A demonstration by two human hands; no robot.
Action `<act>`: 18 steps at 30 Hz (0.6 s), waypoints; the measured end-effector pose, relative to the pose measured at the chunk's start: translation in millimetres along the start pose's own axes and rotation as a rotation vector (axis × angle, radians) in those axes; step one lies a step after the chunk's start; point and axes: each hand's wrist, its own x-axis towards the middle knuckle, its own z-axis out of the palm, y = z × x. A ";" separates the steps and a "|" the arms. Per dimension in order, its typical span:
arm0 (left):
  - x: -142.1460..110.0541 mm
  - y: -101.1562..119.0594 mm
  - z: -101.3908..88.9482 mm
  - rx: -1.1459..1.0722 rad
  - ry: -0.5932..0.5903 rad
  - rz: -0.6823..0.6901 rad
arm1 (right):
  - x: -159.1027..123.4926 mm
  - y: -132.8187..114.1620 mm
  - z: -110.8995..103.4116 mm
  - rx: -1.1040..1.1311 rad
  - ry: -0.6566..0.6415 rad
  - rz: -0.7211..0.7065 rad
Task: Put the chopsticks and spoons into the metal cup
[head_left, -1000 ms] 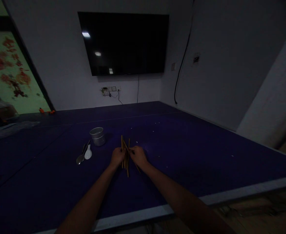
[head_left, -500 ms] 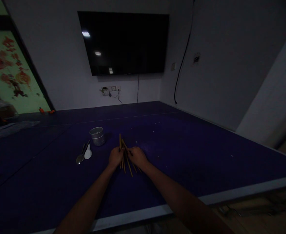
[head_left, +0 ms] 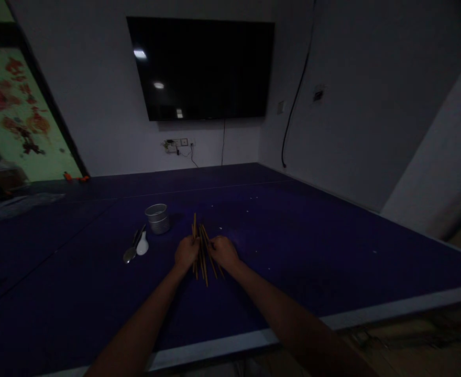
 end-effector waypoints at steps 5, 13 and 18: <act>-0.2 0.2 -10.0 0.102 0.037 -0.083 | -1.6 -3.0 -3.4 0.003 -0.021 -0.004; -10.3 4.1 -17.5 0.438 -0.057 -0.148 | -4.8 -4.3 -3.9 0.030 0.011 -0.028; -13.3 6.5 -14.0 0.510 -0.084 -0.099 | -5.0 -2.8 -3.0 0.037 0.011 -0.018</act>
